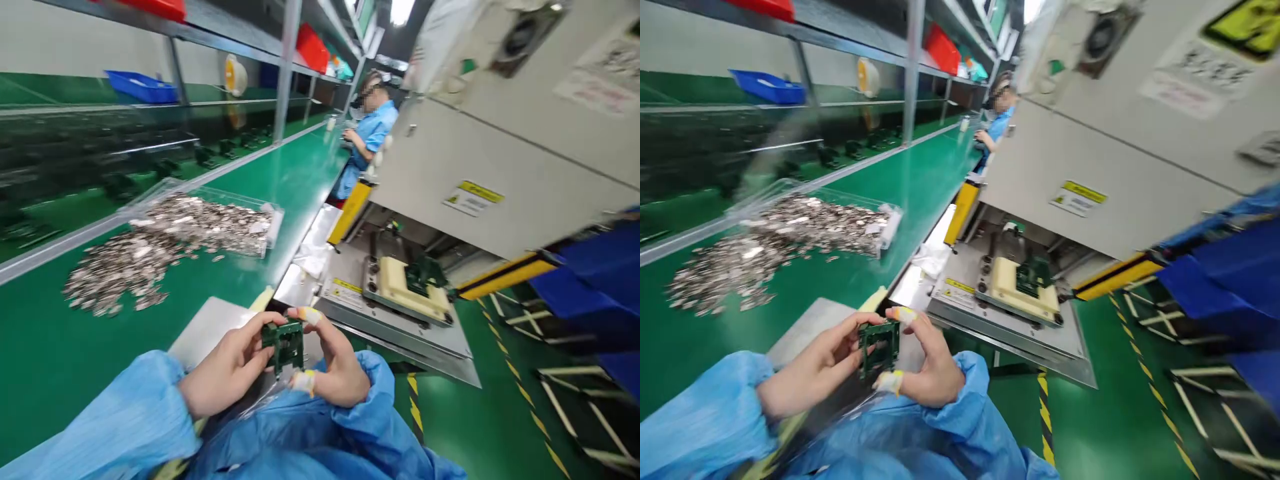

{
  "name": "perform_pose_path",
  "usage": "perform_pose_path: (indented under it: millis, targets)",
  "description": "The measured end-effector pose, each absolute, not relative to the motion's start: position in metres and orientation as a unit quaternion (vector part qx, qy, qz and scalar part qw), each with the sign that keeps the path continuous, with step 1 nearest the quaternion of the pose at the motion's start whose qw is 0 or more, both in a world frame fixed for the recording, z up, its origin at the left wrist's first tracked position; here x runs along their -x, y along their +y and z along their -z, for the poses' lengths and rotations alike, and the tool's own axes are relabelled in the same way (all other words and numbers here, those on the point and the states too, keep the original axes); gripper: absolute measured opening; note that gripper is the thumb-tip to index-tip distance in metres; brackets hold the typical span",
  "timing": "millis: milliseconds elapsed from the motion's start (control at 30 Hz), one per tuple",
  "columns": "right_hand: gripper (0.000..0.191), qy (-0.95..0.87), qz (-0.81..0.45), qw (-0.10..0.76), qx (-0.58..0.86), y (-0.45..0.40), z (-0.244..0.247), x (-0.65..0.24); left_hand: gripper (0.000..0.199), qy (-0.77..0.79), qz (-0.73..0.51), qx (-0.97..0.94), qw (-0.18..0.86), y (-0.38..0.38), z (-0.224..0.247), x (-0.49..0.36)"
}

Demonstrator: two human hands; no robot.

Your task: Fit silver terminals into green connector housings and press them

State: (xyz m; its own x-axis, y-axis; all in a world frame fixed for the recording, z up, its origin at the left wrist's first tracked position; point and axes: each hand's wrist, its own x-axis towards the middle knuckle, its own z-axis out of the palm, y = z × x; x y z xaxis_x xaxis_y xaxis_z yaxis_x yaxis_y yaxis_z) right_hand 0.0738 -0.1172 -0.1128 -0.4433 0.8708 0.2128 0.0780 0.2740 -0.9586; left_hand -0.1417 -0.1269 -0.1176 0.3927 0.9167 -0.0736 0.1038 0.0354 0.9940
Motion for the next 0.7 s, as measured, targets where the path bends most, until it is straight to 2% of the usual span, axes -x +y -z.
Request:
perform_pose_path:
  millis: [67, 133, 267, 367, 467, 700]
  targets:
    - [0.075, -0.678, -0.491, 0.421, 0.35, -0.125, 0.108, -0.103, 0.043, 0.368, -0.293, -0.66, 0.585, -0.111, 0.102, 0.123]
    - [0.072, -0.635, -0.476, 0.483, 0.37, -0.135, 0.107, -0.137, 0.049, 0.314, -0.249, -0.716, 0.572, -0.087, 0.084, 0.097]
    - [0.072, -0.508, -0.342, 0.67, 0.419, -0.155, 0.11, -0.207, 0.05, 0.275, -0.283, -0.827, 0.401, -0.033, 0.052, 0.017]
    - [0.068, -0.399, -0.227, 0.746, 0.482, -0.16, 0.11, -0.25, 0.065, 0.266, -0.307, -0.864, 0.297, -0.002, 0.043, -0.051]
    - [0.066, -0.365, -0.181, 0.758, 0.509, -0.15, 0.106, -0.278, 0.073, 0.301, -0.292, -0.857, 0.299, 0.016, 0.046, -0.097]
    - [0.06, -0.484, -0.212, 0.674, 0.516, -0.077, 0.083, -0.3, 0.053, 0.315, -0.365, -0.752, 0.45, 0.031, 0.051, -0.086]
